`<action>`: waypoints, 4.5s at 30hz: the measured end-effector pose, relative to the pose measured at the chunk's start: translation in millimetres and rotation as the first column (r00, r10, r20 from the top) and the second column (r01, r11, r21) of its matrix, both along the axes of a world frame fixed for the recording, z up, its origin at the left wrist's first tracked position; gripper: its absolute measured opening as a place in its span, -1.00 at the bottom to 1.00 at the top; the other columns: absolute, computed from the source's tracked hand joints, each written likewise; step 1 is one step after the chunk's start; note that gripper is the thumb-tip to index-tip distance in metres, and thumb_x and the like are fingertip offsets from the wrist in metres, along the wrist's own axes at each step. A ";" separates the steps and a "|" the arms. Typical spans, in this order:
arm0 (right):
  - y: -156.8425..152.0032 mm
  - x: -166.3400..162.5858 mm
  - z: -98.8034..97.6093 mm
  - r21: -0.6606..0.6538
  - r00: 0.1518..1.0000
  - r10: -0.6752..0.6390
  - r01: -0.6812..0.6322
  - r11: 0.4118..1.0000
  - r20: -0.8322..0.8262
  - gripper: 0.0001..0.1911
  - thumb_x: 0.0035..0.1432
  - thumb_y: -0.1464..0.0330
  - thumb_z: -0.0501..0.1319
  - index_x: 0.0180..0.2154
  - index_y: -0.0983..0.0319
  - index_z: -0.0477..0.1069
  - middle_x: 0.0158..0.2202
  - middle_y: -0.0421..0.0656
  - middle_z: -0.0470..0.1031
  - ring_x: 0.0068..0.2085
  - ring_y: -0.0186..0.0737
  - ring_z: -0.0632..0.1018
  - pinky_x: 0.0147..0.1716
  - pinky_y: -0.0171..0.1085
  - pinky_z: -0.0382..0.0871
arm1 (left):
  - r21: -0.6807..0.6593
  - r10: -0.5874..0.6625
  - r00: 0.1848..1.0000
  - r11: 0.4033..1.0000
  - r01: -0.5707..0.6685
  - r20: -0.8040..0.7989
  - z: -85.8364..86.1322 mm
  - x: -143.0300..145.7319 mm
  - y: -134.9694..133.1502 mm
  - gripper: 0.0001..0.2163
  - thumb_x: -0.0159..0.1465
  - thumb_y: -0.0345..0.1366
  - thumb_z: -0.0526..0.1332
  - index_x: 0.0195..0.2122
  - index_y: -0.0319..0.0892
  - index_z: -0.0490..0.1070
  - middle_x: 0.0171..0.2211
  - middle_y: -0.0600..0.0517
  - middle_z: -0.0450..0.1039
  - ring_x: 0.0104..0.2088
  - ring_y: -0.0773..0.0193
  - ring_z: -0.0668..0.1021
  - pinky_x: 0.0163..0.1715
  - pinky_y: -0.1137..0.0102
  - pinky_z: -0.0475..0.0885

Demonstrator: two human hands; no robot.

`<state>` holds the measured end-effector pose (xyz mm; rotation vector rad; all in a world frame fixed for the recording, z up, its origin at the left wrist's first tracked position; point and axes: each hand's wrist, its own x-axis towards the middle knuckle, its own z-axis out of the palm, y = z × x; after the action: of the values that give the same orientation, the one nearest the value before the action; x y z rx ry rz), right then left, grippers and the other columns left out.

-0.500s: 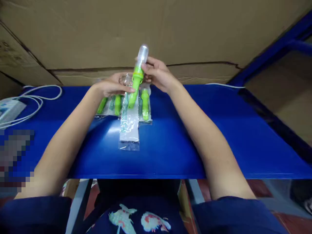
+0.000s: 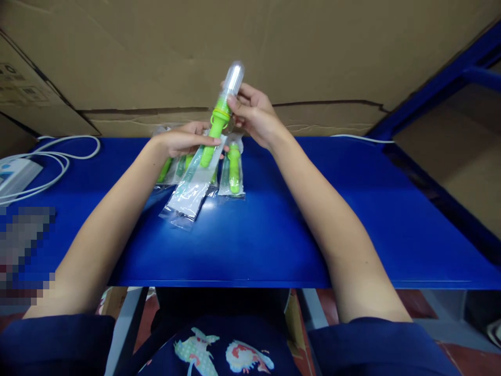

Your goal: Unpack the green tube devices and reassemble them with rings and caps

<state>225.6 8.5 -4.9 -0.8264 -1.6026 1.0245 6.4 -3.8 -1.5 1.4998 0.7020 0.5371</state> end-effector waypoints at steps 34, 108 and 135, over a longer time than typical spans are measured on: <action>-12.0 0.3 11.8 -0.103 0.999 -0.002 0.005 0.995 0.035 -0.55 0.14 0.02 0.52 -0.06 0.08 0.50 -0.35 -0.24 0.58 -0.39 -0.37 0.56 -0.47 -0.40 0.36 | 0.026 0.267 0.948 0.961 -0.276 0.172 9.1 22.3 -12.3 -0.72 0.46 -0.22 0.25 0.16 -0.14 0.41 -0.11 0.01 0.69 -0.15 0.21 0.65 0.11 0.23 0.48; 1.1 -9.2 -12.8 -0.230 0.998 -0.026 0.038 0.973 0.056 -0.76 0.18 0.25 0.53 -0.36 0.24 0.56 -0.43 -0.17 0.57 -0.41 -0.34 0.56 -0.32 -0.33 0.58 | 0.159 0.488 0.870 0.856 -0.493 0.068 -4.7 0.5 16.4 -0.76 0.32 -0.23 0.37 -0.06 -0.23 0.58 -0.15 -0.09 0.62 -0.08 0.18 0.67 0.05 0.26 0.61; 1.1 -18.0 -16.1 -0.064 0.989 -0.127 0.122 0.990 -0.075 -0.89 0.08 0.51 0.44 -0.37 0.23 0.57 -0.43 -0.21 0.56 -0.38 -0.32 0.52 -0.22 -0.28 0.56 | 0.039 0.469 0.870 0.877 -0.479 0.152 -1.0 1.8 13.9 -0.86 0.31 -0.37 0.34 -0.12 -0.20 0.52 -0.25 0.01 0.62 -0.03 0.13 0.66 0.11 0.25 0.56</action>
<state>207.6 9.6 -20.9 -0.9035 -1.4413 1.0067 8.1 10.1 -2.5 1.3398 0.9567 1.0443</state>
